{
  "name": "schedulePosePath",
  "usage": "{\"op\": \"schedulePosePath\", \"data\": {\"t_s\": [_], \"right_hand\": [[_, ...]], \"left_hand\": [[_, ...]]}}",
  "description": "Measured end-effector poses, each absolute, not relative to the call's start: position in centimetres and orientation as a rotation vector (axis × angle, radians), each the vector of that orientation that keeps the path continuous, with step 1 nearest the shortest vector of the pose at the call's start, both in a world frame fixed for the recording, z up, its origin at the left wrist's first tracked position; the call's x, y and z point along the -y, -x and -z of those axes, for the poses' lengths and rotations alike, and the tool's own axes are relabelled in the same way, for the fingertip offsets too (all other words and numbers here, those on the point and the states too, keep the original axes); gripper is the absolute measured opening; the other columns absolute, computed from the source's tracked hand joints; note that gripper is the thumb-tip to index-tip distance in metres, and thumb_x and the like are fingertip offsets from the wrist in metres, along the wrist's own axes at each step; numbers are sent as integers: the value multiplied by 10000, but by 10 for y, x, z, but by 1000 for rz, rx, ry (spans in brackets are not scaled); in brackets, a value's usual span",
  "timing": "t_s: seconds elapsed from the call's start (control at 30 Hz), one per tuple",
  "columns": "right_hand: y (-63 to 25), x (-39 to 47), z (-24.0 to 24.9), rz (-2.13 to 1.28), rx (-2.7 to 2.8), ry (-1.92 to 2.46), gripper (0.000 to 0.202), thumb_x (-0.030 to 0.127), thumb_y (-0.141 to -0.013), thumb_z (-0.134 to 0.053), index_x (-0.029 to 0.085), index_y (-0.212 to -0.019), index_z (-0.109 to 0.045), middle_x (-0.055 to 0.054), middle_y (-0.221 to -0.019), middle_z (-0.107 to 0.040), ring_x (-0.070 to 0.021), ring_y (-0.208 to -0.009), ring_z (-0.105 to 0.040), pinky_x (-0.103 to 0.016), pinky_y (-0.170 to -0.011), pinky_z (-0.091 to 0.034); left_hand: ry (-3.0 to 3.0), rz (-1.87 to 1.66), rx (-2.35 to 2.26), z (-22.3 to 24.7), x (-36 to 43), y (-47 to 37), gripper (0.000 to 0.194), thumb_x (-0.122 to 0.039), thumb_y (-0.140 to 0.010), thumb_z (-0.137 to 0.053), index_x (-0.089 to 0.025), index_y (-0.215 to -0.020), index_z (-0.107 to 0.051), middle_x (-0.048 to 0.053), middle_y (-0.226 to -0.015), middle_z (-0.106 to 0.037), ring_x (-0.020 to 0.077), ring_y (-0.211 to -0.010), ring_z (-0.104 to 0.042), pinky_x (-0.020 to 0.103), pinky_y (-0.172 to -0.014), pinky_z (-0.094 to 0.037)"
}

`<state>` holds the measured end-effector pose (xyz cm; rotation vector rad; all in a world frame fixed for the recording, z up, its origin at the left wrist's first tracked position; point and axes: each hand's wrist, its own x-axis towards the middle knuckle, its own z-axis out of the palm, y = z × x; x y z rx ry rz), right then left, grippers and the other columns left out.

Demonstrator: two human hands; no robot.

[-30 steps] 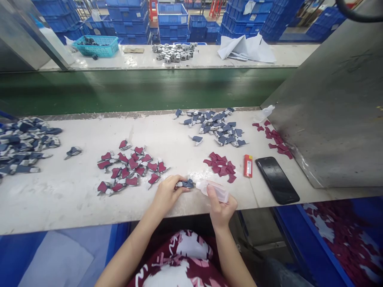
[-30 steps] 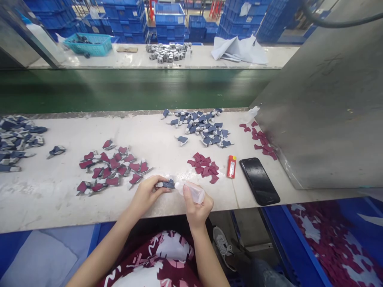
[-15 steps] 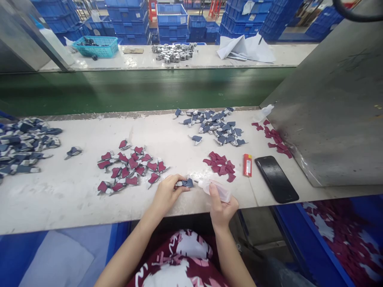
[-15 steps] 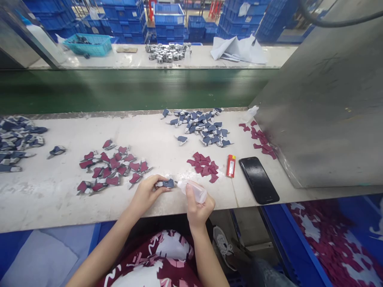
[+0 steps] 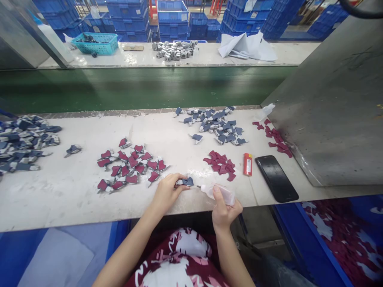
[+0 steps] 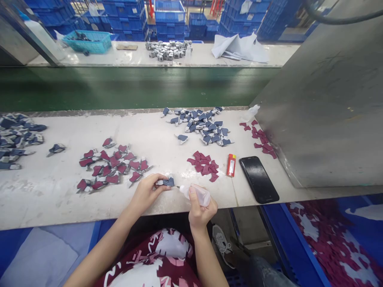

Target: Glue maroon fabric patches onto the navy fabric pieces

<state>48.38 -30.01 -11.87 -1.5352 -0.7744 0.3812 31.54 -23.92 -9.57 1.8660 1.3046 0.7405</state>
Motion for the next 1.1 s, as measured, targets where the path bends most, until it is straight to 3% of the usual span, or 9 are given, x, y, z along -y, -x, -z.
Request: {"op": "schedulePosePath", "data": {"t_s": [0.43, 1.1], "right_hand": [[-467, 292, 107, -590, 774, 1508, 348, 459, -782, -767, 113, -815, -772, -122, -795, -780, -272, -731, -744, -356, -665, -599], [-468, 293, 112, -648, 845, 1527, 380, 474, -805, -740, 101, -862, -783, -142, -839, -787, -286, -768, -755, -381, -704, -615]], "left_hand": [[-1857, -744, -1308, 94, 240, -315, 123, -186, -841, -758, -197, -947, -696, 37, -896, -757, 202, -820, -694, 279, -703, -542], [-1862, -737, -1306, 95, 239, -314, 124, -224, -845, -760, -203, -949, -696, 31, -872, -746, 198, -792, -682, 277, -691, -529]]}}
